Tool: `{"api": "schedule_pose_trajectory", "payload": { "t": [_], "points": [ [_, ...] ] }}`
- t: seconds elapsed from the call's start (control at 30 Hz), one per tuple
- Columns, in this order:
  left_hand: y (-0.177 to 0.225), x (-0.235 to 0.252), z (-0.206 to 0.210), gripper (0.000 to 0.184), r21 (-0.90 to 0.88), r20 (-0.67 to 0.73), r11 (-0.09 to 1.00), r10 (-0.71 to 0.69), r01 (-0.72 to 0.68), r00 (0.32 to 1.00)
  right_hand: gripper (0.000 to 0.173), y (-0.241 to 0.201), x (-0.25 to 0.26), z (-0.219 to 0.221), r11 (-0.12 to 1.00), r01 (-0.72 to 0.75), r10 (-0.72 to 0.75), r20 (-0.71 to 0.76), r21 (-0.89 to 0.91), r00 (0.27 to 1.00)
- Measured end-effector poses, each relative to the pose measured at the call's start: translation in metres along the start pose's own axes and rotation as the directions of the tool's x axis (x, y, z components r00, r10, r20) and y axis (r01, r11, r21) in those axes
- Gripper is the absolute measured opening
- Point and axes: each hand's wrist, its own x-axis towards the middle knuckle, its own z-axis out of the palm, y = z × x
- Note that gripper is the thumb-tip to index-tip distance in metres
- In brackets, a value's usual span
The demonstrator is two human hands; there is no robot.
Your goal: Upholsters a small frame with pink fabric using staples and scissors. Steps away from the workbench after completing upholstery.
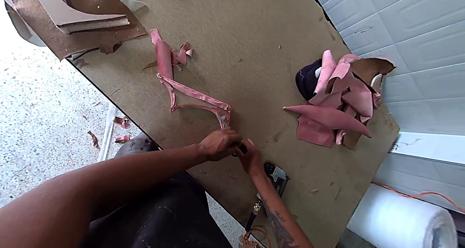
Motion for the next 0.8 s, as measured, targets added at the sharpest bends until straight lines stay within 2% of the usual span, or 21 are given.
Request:
{"api": "schedule_pose_trajectory", "payload": {
  "t": [0.03, 0.1, 0.17, 0.23, 0.37, 0.53, 0.6, 0.8],
  "points": [
    [0.001, -0.008, -0.009, 0.016, -0.051, -0.024, 0.992, -0.121, 0.12, 0.992, 0.021, 0.004, -0.001, -0.003, 1.0, -0.008, 0.008, 0.013, -0.019, 1.0],
    [-0.008, -0.015, -0.033, 0.027, -0.108, -0.067, 0.921, -0.382, 0.374, 0.922, 0.041, 0.012, -0.001, -0.005, 0.996, -0.049, 0.053, 0.048, -0.074, 0.997],
    [-0.03, -0.014, -0.049, 0.037, -0.061, -0.143, 0.866, -0.5, 0.496, 0.854, 0.056, 0.017, 0.004, -0.002, 0.99, -0.043, 0.051, 0.055, -0.136, 0.997],
    [-0.048, -0.004, -0.055, 0.044, 0.038, -0.157, 0.856, -0.505, 0.516, 0.849, 0.058, 0.013, 0.014, 0.002, 0.984, -0.001, 0.009, 0.042, -0.181, 0.999],
    [-0.057, 0.017, -0.053, 0.019, 0.192, -0.12, 0.86, -0.457, 0.472, 0.881, 0.058, -0.003, 0.034, 0.005, 0.98, 0.039, -0.033, 0.035, -0.194, 0.999],
    [-0.057, 0.015, -0.05, 0.017, 0.202, -0.159, 0.863, -0.437, 0.462, 0.885, 0.033, -0.001, 0.036, 0.008, 0.99, 0.096, -0.089, 0.069, -0.106, 0.994],
    [-0.057, 0.014, -0.047, 0.016, 0.197, -0.183, 0.873, -0.414, 0.446, 0.892, 0.029, 0.001, 0.034, 0.007, 0.99, 0.111, -0.105, 0.079, -0.087, 0.991],
    [-0.053, 0.013, -0.038, 0.014, 0.208, -0.17, 0.885, -0.387, 0.417, 0.906, 0.047, -0.011, 0.043, 0.009, 0.988, 0.107, -0.095, 0.104, -0.112, 0.99]
  ]
}}
